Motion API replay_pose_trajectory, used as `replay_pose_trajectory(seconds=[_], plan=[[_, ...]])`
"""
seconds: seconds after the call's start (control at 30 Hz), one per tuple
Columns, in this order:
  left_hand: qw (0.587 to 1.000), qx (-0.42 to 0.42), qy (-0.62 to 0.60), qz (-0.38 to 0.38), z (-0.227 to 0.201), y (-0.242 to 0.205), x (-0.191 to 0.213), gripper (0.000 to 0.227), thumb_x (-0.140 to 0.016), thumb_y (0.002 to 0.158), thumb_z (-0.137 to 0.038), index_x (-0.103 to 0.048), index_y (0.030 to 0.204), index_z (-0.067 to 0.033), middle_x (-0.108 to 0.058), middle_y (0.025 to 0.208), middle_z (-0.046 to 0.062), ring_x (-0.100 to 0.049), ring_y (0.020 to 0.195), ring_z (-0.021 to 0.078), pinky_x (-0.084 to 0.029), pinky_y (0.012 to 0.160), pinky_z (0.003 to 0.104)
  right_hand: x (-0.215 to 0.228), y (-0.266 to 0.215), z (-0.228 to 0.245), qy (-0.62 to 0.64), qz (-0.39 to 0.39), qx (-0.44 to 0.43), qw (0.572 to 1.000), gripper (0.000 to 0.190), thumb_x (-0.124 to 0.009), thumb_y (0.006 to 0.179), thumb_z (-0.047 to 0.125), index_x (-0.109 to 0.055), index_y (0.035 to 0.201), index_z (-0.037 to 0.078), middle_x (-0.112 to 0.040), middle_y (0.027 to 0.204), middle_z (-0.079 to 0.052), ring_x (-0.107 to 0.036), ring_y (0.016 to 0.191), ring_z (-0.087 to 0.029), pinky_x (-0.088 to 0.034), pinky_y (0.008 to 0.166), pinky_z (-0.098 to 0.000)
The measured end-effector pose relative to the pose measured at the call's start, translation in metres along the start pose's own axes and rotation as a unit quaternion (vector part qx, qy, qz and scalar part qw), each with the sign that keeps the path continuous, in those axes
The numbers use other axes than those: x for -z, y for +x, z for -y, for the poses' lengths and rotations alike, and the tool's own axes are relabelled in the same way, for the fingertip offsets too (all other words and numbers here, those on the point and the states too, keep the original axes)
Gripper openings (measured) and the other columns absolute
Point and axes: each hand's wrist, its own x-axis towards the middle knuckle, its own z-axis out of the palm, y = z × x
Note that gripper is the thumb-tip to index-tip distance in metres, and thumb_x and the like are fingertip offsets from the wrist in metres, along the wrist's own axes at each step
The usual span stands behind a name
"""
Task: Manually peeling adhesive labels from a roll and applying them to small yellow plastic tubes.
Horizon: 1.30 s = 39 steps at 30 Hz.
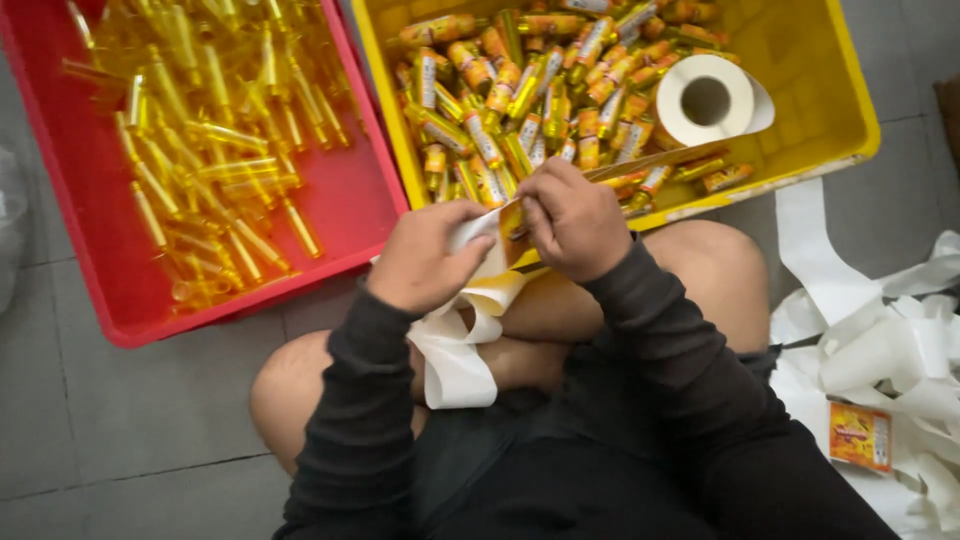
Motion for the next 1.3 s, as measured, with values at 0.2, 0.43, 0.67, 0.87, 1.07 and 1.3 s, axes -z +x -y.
replay_pose_trajectory(seconds=[0.2,0.43,0.67,0.87,1.07,1.3], plan=[[0.993,0.039,-0.098,0.057,-0.014,0.004,0.005,0.025,-0.07,0.079,-0.012,-0.069,0.102,-0.0048,-0.073,0.086,0.005,-0.065,0.072,0.0158,-0.056,0.069,0.029,0.047,0.022,-0.056,0.047,-0.057,-0.11,0.991,0.012,-0.069,0.098,0.006,-0.07,0.109,0.001,-0.068,0.097,-0.009,-0.052,0.065,-0.019,-0.045,0.061,-0.0316],[0.978,0.074,-0.107,0.162,-0.003,0.016,-0.019,0.031,-0.069,0.079,-0.021,-0.072,0.106,-0.0073,-0.076,0.092,0.005,-0.07,0.08,0.0186,-0.056,0.073,0.028,-0.006,-0.009,-0.325,-0.227,0.224,-0.318,0.893,0.035,-0.062,0.087,0.03,-0.078,0.103,0.002,-0.075,0.106,-0.022,-0.068,0.094,-0.048,-0.053,0.084,-0.0533],[0.963,0.096,-0.167,0.189,0.003,0.024,-0.021,0.027,-0.071,0.08,-0.016,-0.07,0.104,-0.0043,-0.073,0.089,0.005,-0.066,0.078,0.0154,-0.056,0.072,0.027,-0.004,-0.006,-0.331,-0.263,0.44,-0.328,0.793,0.048,-0.068,0.082,0.039,-0.077,0.121,0.012,-0.073,0.128,-0.008,-0.065,0.118,-0.038,-0.036,0.104,-0.07],[0.941,0.104,-0.24,0.214,0.009,0.021,-0.016,0.024,-0.071,0.081,-0.008,-0.068,0.104,-0.0029,-0.069,0.09,0.005,-0.061,0.078,0.0124,-0.054,0.071,0.025,-0.009,-0.007,-0.313,-0.307,0.352,-0.323,0.823,0.052,-0.065,0.091,0.051,-0.077,0.115,0.007,-0.075,0.116,-0.017,-0.071,0.103,-0.041,-0.052,0.089,-0.0554],[0.934,0.12,-0.251,0.223,0.011,0.018,-0.014,0.022,-0.072,0.082,-0.006,-0.067,0.103,-0.0038,-0.07,0.088,0.005,-0.062,0.075,0.0124,-0.055,0.068,0.025,-0.008,-0.016,-0.335,-0.305,0.243,-0.364,0.846,0.068,-0.065,0.091,0.063,-0.076,0.117,0.001,-0.075,0.114,-0.022,-0.069,0.101,-0.049,-0.04,0.093,-0.0607],[0.943,0.109,-0.23,0.213,0.013,0.016,-0.008,0.022,-0.072,0.082,-0.007,-0.067,0.103,-0.0038,-0.069,0.087,0.004,-0.061,0.075,0.0116,-0.054,0.068,0.024,0.001,-0.016,-0.311,-0.344,0.294,-0.346,0.822,0.058,-0.072,0.086,0.058,-0.08,0.109,0.005,-0.079,0.105,-0.019,-0.073,0.096,-0.04,-0.044,0.091,-0.0507]])
